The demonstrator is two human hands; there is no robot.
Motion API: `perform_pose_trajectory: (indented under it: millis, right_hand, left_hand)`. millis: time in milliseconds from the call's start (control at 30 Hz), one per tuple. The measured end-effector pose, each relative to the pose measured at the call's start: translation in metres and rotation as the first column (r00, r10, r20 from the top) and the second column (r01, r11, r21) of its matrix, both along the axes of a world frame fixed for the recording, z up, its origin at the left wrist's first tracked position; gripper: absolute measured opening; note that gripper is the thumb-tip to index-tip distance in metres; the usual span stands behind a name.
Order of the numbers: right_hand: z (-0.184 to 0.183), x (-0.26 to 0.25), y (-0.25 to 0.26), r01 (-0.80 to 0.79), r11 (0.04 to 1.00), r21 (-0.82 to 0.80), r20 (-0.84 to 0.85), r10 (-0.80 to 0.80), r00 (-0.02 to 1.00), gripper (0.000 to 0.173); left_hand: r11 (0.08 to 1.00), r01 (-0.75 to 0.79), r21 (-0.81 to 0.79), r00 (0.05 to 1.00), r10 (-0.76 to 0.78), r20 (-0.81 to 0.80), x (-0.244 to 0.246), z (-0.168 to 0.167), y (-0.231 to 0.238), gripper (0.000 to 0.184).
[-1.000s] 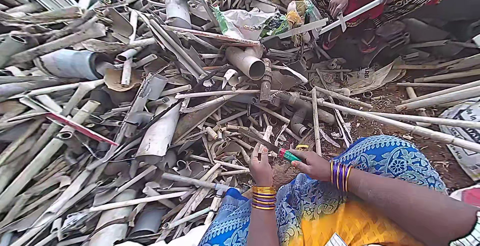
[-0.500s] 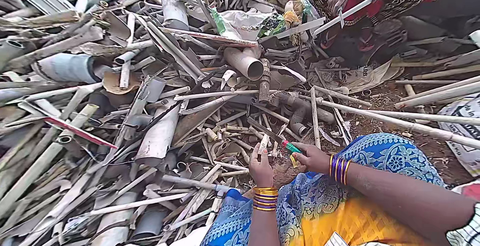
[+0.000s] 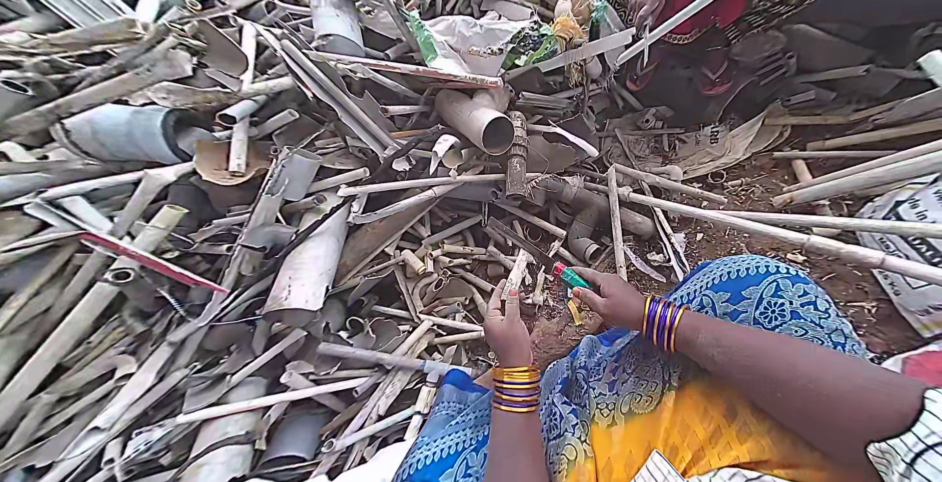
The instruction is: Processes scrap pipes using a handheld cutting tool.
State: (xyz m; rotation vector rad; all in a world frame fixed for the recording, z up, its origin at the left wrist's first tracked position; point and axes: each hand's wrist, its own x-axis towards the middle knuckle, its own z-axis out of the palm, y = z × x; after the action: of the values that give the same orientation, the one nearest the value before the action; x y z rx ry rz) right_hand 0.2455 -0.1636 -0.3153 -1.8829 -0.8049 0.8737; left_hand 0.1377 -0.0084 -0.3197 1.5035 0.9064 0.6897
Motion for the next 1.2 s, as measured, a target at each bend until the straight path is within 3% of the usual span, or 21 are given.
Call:
perform_pose_trajectory:
  millis: [133,200,400,533,667,833,933,1100,1200]
  right_hand:
    - [0.0005,-0.0069,-0.0012,-0.091,0.996,0.004,0.019,0.091,0.996,0.05]
    - [-0.0033,-0.0041,0.0,-0.032,0.999,0.02,0.005,0.032,0.999,0.049]
    - [0.0005,-0.0079,-0.0014,-0.095,0.995,0.002,0.006,0.095,0.995,0.049]
    - [0.0004,-0.0008,-0.0007,-0.018,1.0,0.003,0.03,0.018,0.999,0.05]
    - [-0.0001,-0.0065,-0.0009,-0.106,0.994,-0.013,0.068,0.107,0.992,0.05]
    - [-0.004,-0.0001,0.0004,-0.027,1.0,0.003,0.004,0.027,1.0,0.049]
    - [-0.0011,-0.006,-0.0005,-0.105,0.994,-0.005,0.029,0.105,0.994,0.049]
    - [-0.0024,-0.0016,0.0002,-0.041,0.999,0.002,0.072,0.041,0.997,0.05]
    - [-0.0024,-0.0096,0.0,-0.134,0.991,-0.027,0.126,0.136,0.983,0.051]
  left_hand:
    - [0.995,-0.032,-0.093,0.997,0.038,0.066,0.0015,0.0015,0.004,0.033]
    - [0.994,-0.029,-0.101,0.998,0.034,0.056,0.0004,0.0025,0.0036,0.033]
    - [0.999,-0.031,-0.011,0.999,0.031,-0.011,0.0008,-0.0012,0.004,0.036]
    - [0.999,-0.013,0.051,0.999,0.015,-0.043,-0.0005,-0.0031,0.0025,0.036]
    - [0.997,-0.033,0.066,0.997,0.038,-0.072,0.0014,-0.0029,0.0044,0.035]
    - [0.997,-0.011,0.08,0.998,0.016,-0.058,-0.0003,-0.0051,0.0023,0.035]
    - [0.999,-0.025,0.042,1.0,0.026,-0.018,0.0005,-0.0041,0.0037,0.036]
    - [0.999,-0.033,0.011,0.999,0.033,0.018,-0.0005,-0.0035,0.0019,0.035]
    - [0.994,-0.067,-0.082,0.995,0.073,0.071,0.0009,-0.0011,0.0025,0.034]
